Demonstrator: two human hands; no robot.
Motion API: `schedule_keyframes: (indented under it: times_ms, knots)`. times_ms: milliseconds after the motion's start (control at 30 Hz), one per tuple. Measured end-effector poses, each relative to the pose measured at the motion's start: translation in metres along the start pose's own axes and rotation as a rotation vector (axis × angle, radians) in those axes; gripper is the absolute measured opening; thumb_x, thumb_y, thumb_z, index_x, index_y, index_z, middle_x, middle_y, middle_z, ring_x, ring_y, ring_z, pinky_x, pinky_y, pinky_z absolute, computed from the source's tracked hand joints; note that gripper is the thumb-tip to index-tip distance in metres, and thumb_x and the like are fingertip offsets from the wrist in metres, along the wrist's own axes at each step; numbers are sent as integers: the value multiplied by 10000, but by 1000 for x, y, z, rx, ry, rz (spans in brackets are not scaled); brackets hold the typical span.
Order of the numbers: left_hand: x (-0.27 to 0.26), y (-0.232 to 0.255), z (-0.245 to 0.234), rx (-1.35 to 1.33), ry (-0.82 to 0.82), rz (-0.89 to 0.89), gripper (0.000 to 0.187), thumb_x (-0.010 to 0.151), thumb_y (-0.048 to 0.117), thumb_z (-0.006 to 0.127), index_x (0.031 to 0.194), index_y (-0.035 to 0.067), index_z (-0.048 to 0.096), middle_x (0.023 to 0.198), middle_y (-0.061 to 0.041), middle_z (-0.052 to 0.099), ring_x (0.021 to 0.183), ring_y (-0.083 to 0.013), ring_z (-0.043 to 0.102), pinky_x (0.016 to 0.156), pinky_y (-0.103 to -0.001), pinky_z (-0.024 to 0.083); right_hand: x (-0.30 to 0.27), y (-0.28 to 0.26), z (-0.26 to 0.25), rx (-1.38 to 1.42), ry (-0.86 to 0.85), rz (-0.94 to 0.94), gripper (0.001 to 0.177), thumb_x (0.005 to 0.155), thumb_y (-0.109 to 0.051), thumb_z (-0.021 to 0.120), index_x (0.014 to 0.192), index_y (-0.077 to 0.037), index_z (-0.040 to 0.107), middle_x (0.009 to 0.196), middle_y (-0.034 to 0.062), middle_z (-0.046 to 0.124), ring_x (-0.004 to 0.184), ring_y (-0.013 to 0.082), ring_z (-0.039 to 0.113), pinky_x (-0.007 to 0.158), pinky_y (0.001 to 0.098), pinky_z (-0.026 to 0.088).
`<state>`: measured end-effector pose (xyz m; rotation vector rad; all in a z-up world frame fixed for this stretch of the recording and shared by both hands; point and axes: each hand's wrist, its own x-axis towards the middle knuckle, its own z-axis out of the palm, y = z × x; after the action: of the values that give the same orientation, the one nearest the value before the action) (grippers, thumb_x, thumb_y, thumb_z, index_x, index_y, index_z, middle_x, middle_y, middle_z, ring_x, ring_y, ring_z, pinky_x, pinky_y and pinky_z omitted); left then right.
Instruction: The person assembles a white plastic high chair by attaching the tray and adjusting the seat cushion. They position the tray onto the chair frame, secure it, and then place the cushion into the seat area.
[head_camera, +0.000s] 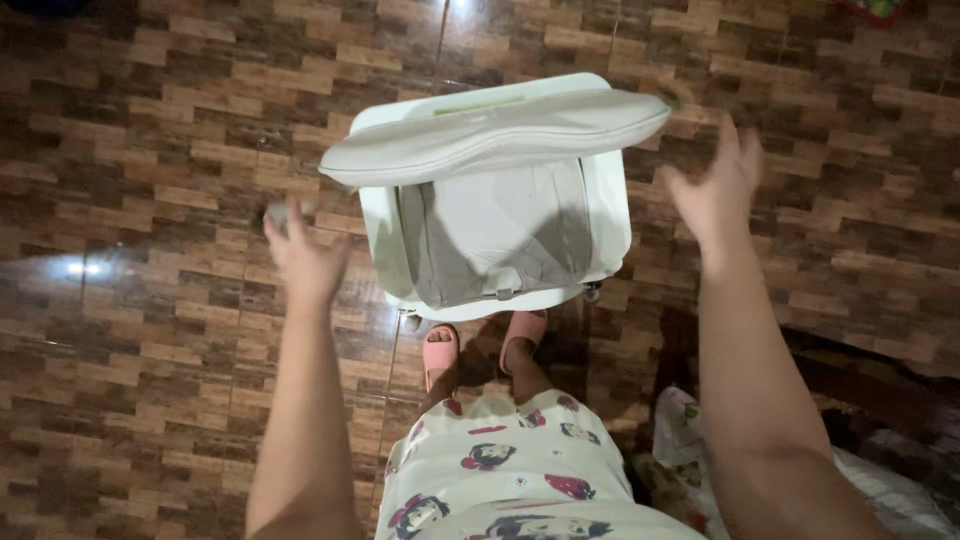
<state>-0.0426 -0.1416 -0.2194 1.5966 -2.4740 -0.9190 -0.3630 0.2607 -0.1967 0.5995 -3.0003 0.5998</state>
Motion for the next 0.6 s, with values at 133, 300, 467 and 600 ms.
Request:
schedule_keyframes:
  times_ms: [133,300,467,600]
  knots:
    - [-8,40,8,-312,76,561,1139,875,282,909,1643,48,101,1676,-268,130,1528,-426,263,1237,-513,290,-1,-82,-30,653,-85,-287,707,899,-169,826,1509,-126,473,1573,151,488,1432,337,513,1153,479,446]
    - [11,67,7,-831,-72,568,806,935,132,847,1545,36,328,1515,-186,463,1393,-310,538,1197,-408,470,13,-116,-53,409,132,-598,339,875,-79,894,1189,-82,766,1297,129,732,1282,326,625,1068,433,526]
    - [-5,80,-28,-791,69,634,604,949,110,791,1415,-1,424,1345,-154,589,1243,-255,609,1060,-393,529,-2,-149,-91,530,164,-657,158,951,-21,842,1064,-36,733,1134,98,765,1115,270,723,991,386,571]
    - [-12,80,-91,-863,246,489,524,1030,235,738,1379,3,422,1253,-116,612,1146,-218,626,1008,-374,544,-21,-215,-149,575,59,-615,142,985,-61,861,1031,-23,732,1034,100,744,948,246,712,838,352,542]
